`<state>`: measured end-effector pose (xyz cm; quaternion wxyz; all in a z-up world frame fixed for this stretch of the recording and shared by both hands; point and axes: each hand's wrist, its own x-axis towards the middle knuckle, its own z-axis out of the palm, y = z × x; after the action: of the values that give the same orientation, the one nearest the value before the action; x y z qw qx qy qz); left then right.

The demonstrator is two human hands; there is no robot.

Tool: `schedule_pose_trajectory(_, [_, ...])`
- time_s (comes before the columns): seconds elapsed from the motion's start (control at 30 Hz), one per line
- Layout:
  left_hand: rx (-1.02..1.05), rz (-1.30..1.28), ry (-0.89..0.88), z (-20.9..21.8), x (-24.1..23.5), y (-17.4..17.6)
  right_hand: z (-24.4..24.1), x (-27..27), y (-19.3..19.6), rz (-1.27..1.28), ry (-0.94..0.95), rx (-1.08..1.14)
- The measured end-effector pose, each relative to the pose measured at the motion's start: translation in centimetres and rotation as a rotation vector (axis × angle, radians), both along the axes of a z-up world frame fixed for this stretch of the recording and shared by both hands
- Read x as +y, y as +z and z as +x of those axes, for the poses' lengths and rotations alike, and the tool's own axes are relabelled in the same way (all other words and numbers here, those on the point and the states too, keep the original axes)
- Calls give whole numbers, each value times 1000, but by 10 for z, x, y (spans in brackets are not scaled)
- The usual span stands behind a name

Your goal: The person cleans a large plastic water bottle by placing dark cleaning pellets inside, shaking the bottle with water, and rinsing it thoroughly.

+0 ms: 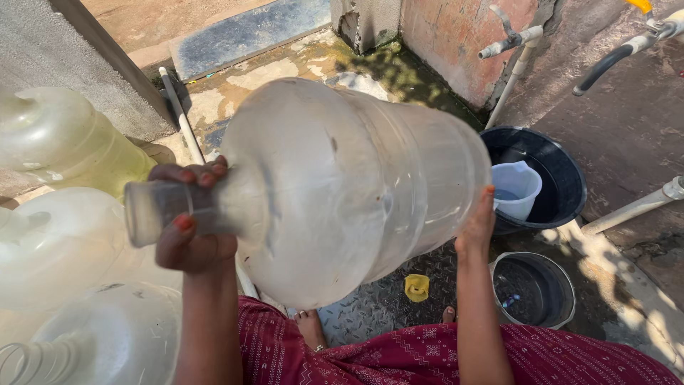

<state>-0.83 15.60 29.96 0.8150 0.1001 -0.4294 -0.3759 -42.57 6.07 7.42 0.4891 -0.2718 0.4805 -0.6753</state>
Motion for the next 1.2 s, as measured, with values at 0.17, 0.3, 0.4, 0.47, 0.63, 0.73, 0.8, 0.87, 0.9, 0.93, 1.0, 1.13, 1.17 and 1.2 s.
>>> schedule_pose_trajectory(0.17, [36, -360, -226, 24, 8, 18, -27, -1, 45, -560, 10, -14])
schedule_pose_trajectory(0.3, [54, 177, 23, -1, -48, -38, 7, -9, -49, 61, -7, -38])
schedule_pose_trajectory(0.4, [64, 768, 339, -26, -74, -64, 28, 5, -122, 357, 373, -259])
schedule_pose_trajectory(0.47, [-1, 684, 330, -23, -71, -56, 36, 7, -143, 444, 362, -157])
schedule_pose_trajectory(0.63, [-309, -131, -192, 37, -23, 35, 0, -10, -57, 232, 460, -220])
schedule_pose_trajectory(0.73, [-213, -275, -247, 63, -6, 75, -40, -6, 32, -17, 469, -281])
schedule_pose_trajectory(0.8, [-124, -154, -155, 59, 1, 74, -48, -6, 68, -180, 545, -315])
schedule_pose_trajectory(0.87, [-133, -20, -76, 47, -4, 58, -37, -2, 68, -180, 540, -168])
schedule_pose_trajectory(0.9, [-145, 43, -24, 37, -8, 43, -23, -3, 54, -92, 504, -3])
schedule_pose_trajectory(0.93, [-157, 108, 25, 27, -13, 27, -3, -5, 32, 7, 419, -23])
schedule_pose_trajectory(1.0, [-151, 251, 144, 4, -33, -2, 32, 3, -20, 246, 285, -123])
schedule_pose_trajectory(1.13, [-173, 627, 170, -32, -63, -36, 72, 34, -94, 496, 321, -307])
schedule_pose_trajectory(1.17, [-195, 567, 142, -34, -59, -37, 69, 38, -93, 496, 368, -320])
schedule_pose_trajectory(1.2, [-217, 507, 115, -33, -54, -33, 65, 37, -84, 497, 415, -333])
